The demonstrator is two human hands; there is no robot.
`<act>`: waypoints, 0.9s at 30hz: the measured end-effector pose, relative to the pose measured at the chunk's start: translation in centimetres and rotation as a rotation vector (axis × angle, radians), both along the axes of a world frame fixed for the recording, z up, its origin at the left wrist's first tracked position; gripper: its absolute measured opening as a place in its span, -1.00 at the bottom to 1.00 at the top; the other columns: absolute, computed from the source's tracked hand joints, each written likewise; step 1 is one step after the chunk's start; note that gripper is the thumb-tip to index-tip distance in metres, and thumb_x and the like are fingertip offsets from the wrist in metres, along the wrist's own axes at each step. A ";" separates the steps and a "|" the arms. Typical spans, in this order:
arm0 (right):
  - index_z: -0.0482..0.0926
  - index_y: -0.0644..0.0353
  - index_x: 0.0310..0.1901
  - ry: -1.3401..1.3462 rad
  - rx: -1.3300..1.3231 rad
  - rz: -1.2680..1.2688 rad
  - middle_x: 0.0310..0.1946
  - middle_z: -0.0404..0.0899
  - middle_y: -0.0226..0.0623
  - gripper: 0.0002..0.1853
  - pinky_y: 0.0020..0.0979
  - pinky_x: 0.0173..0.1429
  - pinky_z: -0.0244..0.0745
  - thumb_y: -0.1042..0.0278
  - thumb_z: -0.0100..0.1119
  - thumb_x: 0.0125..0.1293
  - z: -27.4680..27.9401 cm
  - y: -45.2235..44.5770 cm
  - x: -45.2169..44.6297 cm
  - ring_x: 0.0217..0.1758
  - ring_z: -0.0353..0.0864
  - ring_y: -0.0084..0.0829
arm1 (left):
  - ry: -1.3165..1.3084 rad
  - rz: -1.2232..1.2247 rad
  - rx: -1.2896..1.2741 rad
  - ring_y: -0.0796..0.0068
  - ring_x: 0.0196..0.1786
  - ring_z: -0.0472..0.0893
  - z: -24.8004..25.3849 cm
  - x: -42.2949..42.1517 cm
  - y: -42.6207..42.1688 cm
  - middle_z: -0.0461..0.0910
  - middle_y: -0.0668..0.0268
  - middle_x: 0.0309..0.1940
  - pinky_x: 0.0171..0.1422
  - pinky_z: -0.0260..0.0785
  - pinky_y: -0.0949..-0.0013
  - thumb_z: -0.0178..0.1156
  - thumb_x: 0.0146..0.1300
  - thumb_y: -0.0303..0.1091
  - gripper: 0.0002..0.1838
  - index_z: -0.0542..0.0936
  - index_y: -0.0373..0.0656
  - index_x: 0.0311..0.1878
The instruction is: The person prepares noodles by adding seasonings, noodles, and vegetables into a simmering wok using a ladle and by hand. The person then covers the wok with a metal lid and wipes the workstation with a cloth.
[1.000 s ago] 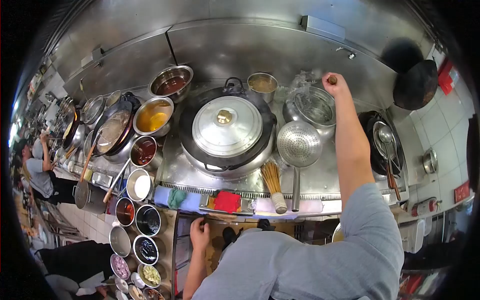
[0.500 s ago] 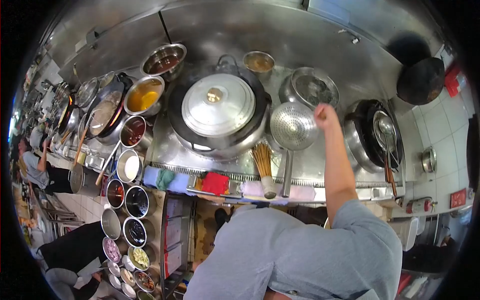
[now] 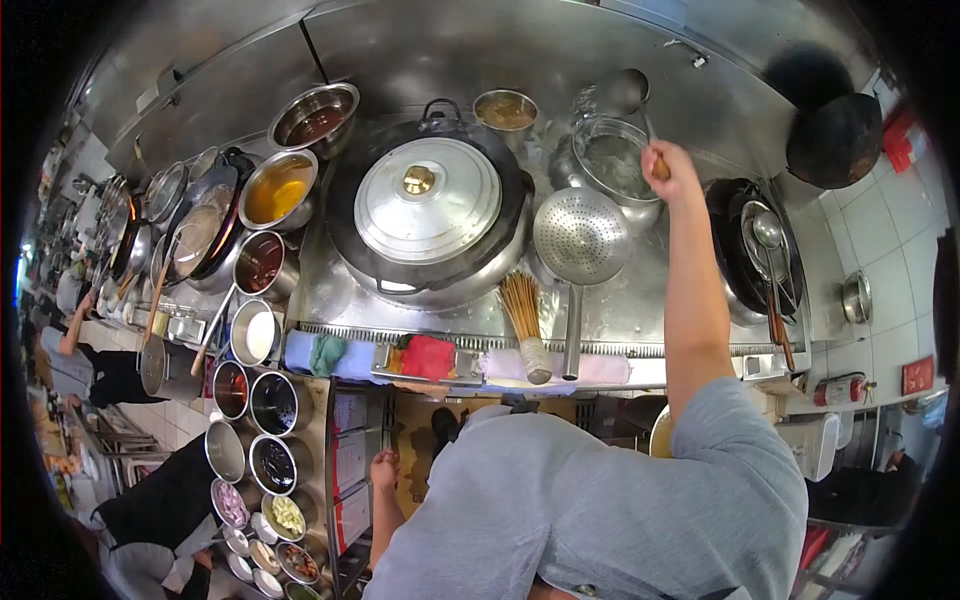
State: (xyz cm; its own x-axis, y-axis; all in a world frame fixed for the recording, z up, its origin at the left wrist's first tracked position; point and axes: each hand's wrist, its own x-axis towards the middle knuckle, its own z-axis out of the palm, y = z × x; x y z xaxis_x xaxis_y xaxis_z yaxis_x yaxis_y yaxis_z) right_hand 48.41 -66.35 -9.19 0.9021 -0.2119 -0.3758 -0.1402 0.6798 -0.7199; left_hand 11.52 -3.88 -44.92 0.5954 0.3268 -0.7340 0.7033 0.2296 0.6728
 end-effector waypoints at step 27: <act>0.28 0.23 -0.52 0.260 0.037 0.046 -0.70 0.31 -0.32 -0.88 -0.54 -0.72 0.29 0.49 -0.16 0.16 0.7 -3.3 5.0 -0.76 0.30 -0.47 | -1.579 -1.296 0.009 0.52 -0.27 0.42 53.8 12.2 -22.9 0.39 0.16 -0.10 -0.17 0.26 0.45 0.13 -0.01 -0.42 -0.62 0.31 -0.21 -0.09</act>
